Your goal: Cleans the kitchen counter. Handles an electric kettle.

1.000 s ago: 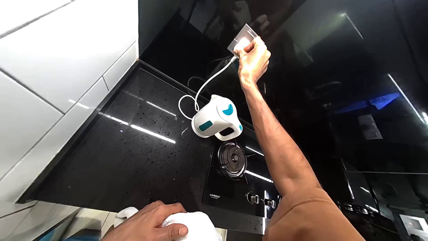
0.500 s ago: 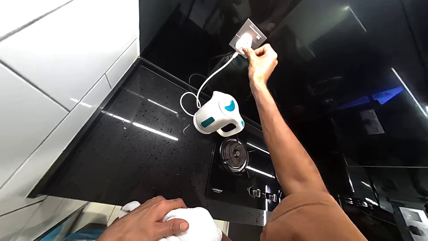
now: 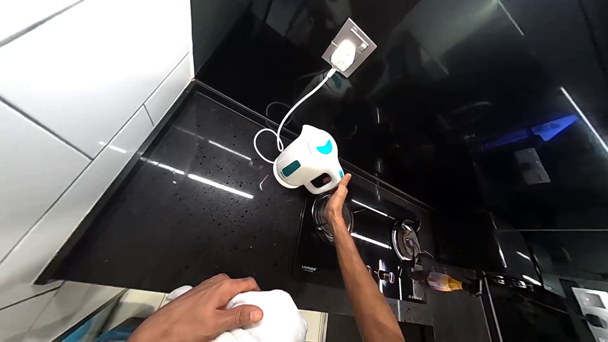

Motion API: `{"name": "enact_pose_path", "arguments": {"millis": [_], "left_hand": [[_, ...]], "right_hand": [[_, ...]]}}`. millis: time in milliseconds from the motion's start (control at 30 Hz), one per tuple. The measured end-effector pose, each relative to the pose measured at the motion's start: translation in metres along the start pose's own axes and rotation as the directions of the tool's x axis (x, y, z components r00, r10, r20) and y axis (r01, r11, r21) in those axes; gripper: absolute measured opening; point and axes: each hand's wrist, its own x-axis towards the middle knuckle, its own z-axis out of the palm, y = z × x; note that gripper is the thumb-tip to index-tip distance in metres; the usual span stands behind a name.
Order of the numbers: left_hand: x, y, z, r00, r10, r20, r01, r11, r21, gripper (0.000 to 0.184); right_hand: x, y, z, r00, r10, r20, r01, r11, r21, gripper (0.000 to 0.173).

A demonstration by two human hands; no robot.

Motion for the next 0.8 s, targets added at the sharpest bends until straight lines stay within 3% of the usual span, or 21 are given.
{"name": "enact_pose_path", "arguments": {"millis": [100,233,533,700,800], "left_hand": [[0.0,-0.001,0.0,1.0,-0.007,0.007,0.007,1.0,0.0,0.055],[-0.002,-0.004,-0.003,0.997,0.029,-0.072,-0.031,0.999,-0.029,0.052],[0.0,0.0,-0.017,0.996,0.013,-0.086,-0.019,0.998,-0.061,0.052],[0.007,-0.002,-0.019,0.998,0.001,-0.055,-0.005,0.998,-0.066,0.052],[0.012,-0.004,-0.021,0.999,0.013,-0.041,-0.015,0.998,-0.061,0.053]], "right_hand": [[-0.016,-0.013,0.05,0.976,0.1,-0.192,-0.065,0.981,0.182,0.077],[-0.045,-0.028,0.095,0.96,0.108,-0.258,-0.043,0.968,0.246,0.071],[-0.114,-0.041,0.135,0.996,0.009,-0.093,0.013,0.973,0.229,0.066],[-0.102,-0.037,0.162,0.997,0.056,-0.047,-0.039,0.948,0.314,0.068],[-0.078,-0.019,0.151,0.998,-0.016,0.067,-0.005,0.953,0.303,0.066]]}}
